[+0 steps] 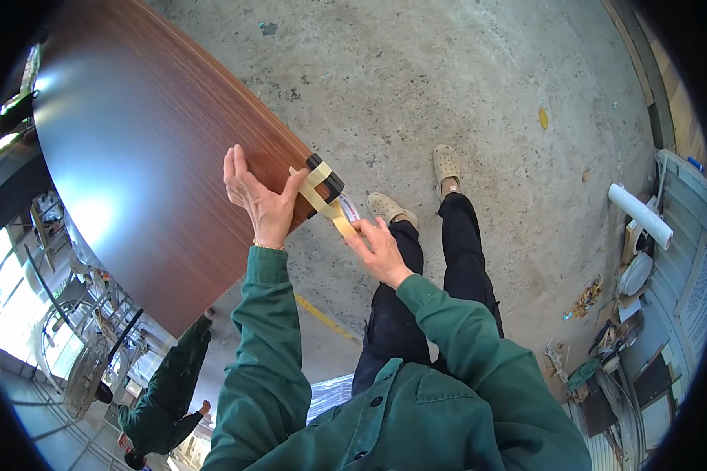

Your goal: Cleaning a wooden table top with a damp cloth and water, then applying corner protectors using tape.

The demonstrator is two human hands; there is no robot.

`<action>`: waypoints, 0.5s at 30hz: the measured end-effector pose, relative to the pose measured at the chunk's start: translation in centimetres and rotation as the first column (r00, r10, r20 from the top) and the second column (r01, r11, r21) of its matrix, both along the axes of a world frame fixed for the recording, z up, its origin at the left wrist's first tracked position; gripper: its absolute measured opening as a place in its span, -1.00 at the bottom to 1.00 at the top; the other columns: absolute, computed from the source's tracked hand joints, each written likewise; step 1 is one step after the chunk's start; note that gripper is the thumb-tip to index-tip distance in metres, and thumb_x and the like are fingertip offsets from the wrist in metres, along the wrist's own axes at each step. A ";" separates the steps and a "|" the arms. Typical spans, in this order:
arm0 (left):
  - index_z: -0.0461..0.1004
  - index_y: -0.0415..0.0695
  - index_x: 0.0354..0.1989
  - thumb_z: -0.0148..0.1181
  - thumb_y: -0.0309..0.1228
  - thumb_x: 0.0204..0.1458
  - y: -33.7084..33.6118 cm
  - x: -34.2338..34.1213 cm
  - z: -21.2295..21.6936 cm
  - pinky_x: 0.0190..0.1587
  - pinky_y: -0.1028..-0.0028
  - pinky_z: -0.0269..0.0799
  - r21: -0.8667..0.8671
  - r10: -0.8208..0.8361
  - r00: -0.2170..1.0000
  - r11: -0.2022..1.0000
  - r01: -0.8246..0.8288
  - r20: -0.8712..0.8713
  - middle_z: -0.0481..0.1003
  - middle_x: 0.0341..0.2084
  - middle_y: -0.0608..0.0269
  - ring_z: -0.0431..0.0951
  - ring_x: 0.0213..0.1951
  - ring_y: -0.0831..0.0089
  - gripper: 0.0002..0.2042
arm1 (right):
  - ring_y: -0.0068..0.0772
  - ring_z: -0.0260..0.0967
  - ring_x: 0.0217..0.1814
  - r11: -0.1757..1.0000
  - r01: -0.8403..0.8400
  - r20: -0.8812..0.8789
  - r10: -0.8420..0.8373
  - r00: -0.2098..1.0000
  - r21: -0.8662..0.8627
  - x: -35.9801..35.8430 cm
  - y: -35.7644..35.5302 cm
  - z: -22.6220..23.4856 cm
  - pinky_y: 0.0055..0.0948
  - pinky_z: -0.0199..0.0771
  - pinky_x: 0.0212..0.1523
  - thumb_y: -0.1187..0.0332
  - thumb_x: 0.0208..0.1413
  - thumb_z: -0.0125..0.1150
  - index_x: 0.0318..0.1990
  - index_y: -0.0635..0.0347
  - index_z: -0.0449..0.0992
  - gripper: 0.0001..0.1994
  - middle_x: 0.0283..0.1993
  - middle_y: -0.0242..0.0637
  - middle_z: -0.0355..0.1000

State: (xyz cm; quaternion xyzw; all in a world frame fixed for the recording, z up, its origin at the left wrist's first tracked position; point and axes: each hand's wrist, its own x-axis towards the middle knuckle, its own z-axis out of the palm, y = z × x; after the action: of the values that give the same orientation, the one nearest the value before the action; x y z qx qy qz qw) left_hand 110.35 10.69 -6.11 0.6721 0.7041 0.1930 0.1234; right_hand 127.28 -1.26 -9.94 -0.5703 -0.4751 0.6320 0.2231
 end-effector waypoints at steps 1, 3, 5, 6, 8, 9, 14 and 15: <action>-0.06 -0.12 0.19 0.31 -0.06 -0.25 -0.2 -0.3 0.4 0.17 0.17 -0.19 -0.019 0.000 0.999 1.000 0.000 -0.038 -0.03 0.14 0.02 -0.03 0.18 0.15 -0.13 | -0.31 0.37 -0.26 1.000 -0.005 -0.008 0.005 1.000 -0.001 0.2 -0.4 -0.4 -0.20 0.03 0.11 0.15 0.09 -0.07 -0.24 0.14 0.37 -0.74 -0.38 -0.33 0.42; 0.02 -0.16 0.16 0.32 -0.16 -0.24 -0.4 -1.2 1.0 0.12 0.23 -0.13 0.096 0.109 0.993 0.990 -0.104 -0.052 0.00 0.12 0.02 -0.02 0.15 0.18 -0.20 | -0.30 0.34 -0.16 0.982 -0.124 -0.034 0.130 0.991 0.141 0.6 -0.6 -1.9 -0.01 -0.32 0.24 0.18 0.11 -0.12 -0.17 0.14 0.34 -0.73 -0.29 -0.29 0.39; 0.22 -0.25 -0.04 0.20 -0.40 -0.11 -2.0 0.0 2.4 -0.07 0.37 0.18 0.219 0.123 0.944 0.956 -0.196 0.306 0.21 -0.08 0.01 0.23 -0.05 0.27 -0.55 | -0.28 0.31 -0.10 0.957 -0.199 0.061 0.190 0.980 0.211 1.3 0.9 -3.4 0.02 -0.30 0.25 0.26 0.09 -0.09 -0.15 0.12 0.32 -0.78 -0.24 -0.27 0.35; 0.26 -0.27 -0.11 0.14 -0.48 -0.07 -3.6 -0.2 2.8 -0.17 0.45 0.29 0.205 0.071 0.825 0.953 -0.221 0.561 0.30 -0.18 0.04 0.34 -0.15 0.32 -0.67 | -0.27 0.31 -0.09 0.953 -0.224 0.060 0.216 0.975 0.205 1.1 2.0 -4.1 0.02 -0.29 0.24 0.29 0.08 -0.07 -0.14 0.11 0.32 -0.78 -0.24 -0.28 0.35; 0.31 -0.27 -0.26 0.02 -0.53 -0.01 -6.9 1.8 4.8 -0.35 0.55 0.33 -0.218 0.239 0.374 0.971 -0.099 0.896 0.39 -0.40 0.14 0.41 -0.38 0.45 -0.85 | -0.27 0.28 -0.04 0.907 -0.350 0.141 0.325 0.935 0.232 1.7 3.8 -7.2 0.05 -0.25 0.23 0.34 0.07 -0.05 -0.11 0.09 0.31 -0.78 -0.21 -0.28 0.34; 0.34 -0.28 -0.28 -0.05 -0.50 0.05 -8.4 2.0 4.9 -0.36 0.55 0.34 -0.486 0.478 0.208 0.874 -0.010 0.854 0.42 -0.48 0.18 0.41 -0.45 0.49 -0.88 | -0.26 0.27 -0.02 0.869 -0.415 0.178 0.379 0.908 0.269 1.2 4.6 -8.5 0.05 -0.23 0.22 0.34 0.07 -0.05 -0.11 0.10 0.31 -0.78 -0.19 -0.27 0.34; 0.16 -0.39 0.06 -0.31 -0.16 0.15 -11.6 1.6 -2.0 0.10 0.26 0.20 -0.648 0.684 -0.723 0.593 0.478 0.093 0.22 0.05 -0.17 0.24 0.10 0.04 -0.50 | -0.26 0.14 0.15 0.625 -0.441 0.237 0.386 0.892 0.644 -2.1 10.4 -11.8 -0.04 -0.15 0.25 0.35 -0.10 0.01 -0.11 0.12 0.33 -0.68 -0.04 -0.26 0.31; 0.05 -0.33 0.14 -0.30 -0.10 0.13 -11.9 1.7 -4.0 0.18 0.17 0.05 -0.616 0.583 -0.811 0.655 0.437 0.044 0.04 0.16 -0.15 0.03 0.21 0.03 -0.45 | -0.29 0.11 0.18 0.587 -0.414 0.190 0.406 0.894 0.696 -2.6 11.8 -12.0 -0.05 -0.16 0.26 0.33 -0.10 0.00 -0.12 0.11 0.35 -0.68 -0.03 -0.28 0.31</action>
State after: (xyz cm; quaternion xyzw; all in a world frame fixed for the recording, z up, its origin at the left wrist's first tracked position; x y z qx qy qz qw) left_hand 112.01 -1.22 -10.11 -0.3425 0.2320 0.4677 0.7811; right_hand 124.68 10.56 -21.94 -0.3144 -0.8033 0.4250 0.2742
